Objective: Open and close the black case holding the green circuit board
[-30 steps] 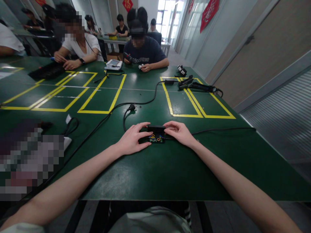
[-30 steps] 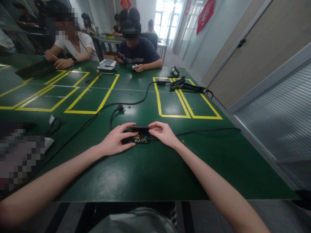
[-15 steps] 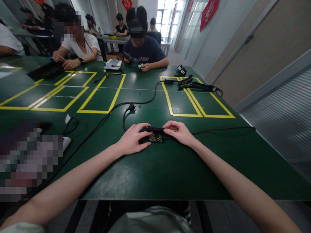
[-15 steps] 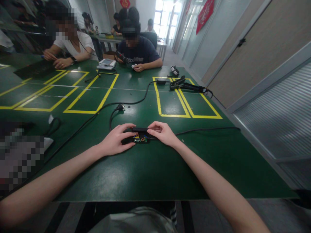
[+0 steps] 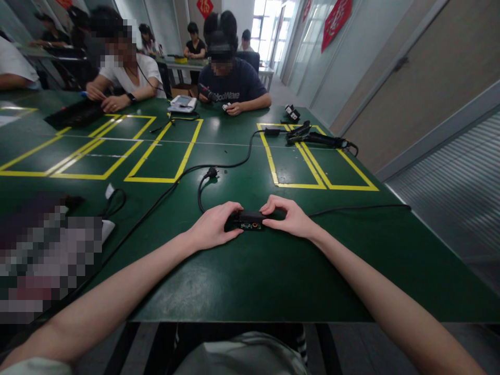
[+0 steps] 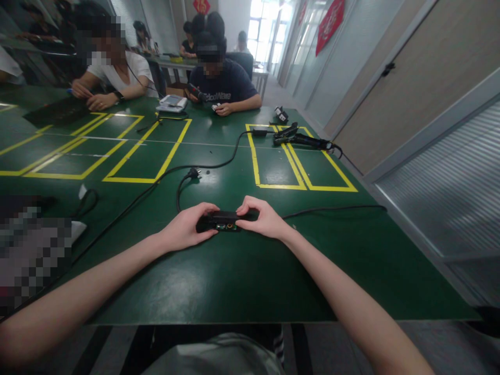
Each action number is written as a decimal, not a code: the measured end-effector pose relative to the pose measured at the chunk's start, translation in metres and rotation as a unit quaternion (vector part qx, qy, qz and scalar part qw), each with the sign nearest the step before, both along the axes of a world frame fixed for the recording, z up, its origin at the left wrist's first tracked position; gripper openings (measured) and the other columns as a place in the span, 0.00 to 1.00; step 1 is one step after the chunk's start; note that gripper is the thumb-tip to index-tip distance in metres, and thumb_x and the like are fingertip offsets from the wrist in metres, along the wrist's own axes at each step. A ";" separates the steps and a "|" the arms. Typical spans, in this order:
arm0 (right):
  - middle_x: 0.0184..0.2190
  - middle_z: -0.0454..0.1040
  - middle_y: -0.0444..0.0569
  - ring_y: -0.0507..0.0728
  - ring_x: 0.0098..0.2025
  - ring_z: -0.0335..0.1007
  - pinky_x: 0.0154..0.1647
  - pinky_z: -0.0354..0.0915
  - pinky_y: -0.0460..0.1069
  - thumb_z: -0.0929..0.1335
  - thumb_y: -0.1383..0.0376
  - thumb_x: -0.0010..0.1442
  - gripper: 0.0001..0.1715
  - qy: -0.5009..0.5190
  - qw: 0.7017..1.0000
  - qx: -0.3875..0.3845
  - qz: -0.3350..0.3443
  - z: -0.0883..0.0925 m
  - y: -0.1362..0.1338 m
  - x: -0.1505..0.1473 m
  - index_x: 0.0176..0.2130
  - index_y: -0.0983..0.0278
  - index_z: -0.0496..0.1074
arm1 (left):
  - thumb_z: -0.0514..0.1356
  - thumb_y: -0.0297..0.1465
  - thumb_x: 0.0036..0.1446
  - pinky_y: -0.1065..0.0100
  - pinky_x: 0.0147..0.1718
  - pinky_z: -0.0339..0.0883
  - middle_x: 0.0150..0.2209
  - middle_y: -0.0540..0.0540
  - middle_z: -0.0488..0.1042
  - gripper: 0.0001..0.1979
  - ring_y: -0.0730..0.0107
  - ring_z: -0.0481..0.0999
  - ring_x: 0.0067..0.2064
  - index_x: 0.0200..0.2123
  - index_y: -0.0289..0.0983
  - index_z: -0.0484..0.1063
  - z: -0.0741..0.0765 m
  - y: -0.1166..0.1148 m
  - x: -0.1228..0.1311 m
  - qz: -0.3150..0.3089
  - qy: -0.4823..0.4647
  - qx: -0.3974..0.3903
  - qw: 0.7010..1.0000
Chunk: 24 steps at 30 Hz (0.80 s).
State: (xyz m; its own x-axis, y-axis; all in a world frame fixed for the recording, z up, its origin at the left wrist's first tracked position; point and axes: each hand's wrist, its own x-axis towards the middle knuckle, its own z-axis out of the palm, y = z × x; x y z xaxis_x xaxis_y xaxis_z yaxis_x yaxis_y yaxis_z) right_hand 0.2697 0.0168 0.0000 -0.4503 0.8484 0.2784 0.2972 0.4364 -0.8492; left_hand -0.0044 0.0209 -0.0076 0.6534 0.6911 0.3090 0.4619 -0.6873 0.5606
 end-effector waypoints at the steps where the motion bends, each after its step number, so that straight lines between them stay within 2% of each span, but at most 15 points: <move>1: 0.36 0.75 0.48 0.59 0.42 0.77 0.48 0.72 0.57 0.75 0.60 0.57 0.11 -0.010 1.000 0.020 0.008 0.001 -0.001 0.000 0.31 0.61 0.72 | 0.67 0.31 0.59 0.58 0.48 0.75 0.50 0.42 0.79 0.20 0.57 0.81 0.49 0.53 0.39 0.68 0.000 0.001 0.000 -0.007 0.006 0.009 1.000; 6: 0.38 0.73 0.48 0.59 0.43 0.74 0.45 0.70 0.54 0.73 0.68 0.56 0.09 -0.083 0.989 0.114 0.039 0.001 -0.005 -0.003 0.30 0.61 0.69 | 0.66 0.31 0.60 0.57 0.49 0.73 0.48 0.43 0.79 0.12 0.58 0.80 0.48 0.46 0.39 0.70 -0.001 0.002 0.000 -0.034 0.014 0.047 0.998; 9: 0.38 0.71 0.48 0.58 0.41 0.73 0.42 0.70 0.52 0.73 0.70 0.55 0.08 -0.109 0.979 0.163 0.048 -0.002 -0.005 -0.004 0.33 0.61 0.70 | 0.65 0.31 0.60 0.58 0.47 0.73 0.47 0.42 0.79 0.09 0.58 0.79 0.46 0.43 0.38 0.69 -0.001 0.002 0.001 -0.038 0.020 0.057 0.997; 12: 0.40 0.71 0.49 0.58 0.41 0.72 0.41 0.70 0.52 0.74 0.69 0.55 0.10 -0.140 0.970 0.196 0.038 -0.003 -0.005 -0.005 0.38 0.61 0.71 | 0.64 0.31 0.61 0.59 0.44 0.73 0.44 0.43 0.79 0.10 0.58 0.78 0.44 0.45 0.38 0.69 -0.001 0.001 0.002 -0.020 0.031 0.053 0.998; 16: 0.43 0.74 0.54 0.62 0.44 0.72 0.43 0.67 0.55 0.75 0.66 0.55 0.13 -0.228 0.935 0.270 0.016 -0.001 -0.007 -0.009 0.39 0.62 0.70 | 0.63 0.33 0.62 0.58 0.45 0.73 0.44 0.42 0.79 0.11 0.57 0.78 0.44 0.46 0.38 0.69 -0.001 0.002 0.004 -0.009 0.051 0.053 0.997; 24: 0.37 0.79 0.55 0.63 0.40 0.73 0.41 0.65 0.55 0.70 0.65 0.58 0.12 -0.276 0.903 0.329 0.017 -0.005 -0.005 -0.014 0.43 0.66 0.72 | 0.63 0.36 0.62 0.60 0.41 0.72 0.40 0.44 0.79 0.11 0.60 0.78 0.39 0.44 0.38 0.69 0.000 0.003 0.007 0.009 0.057 0.078 0.995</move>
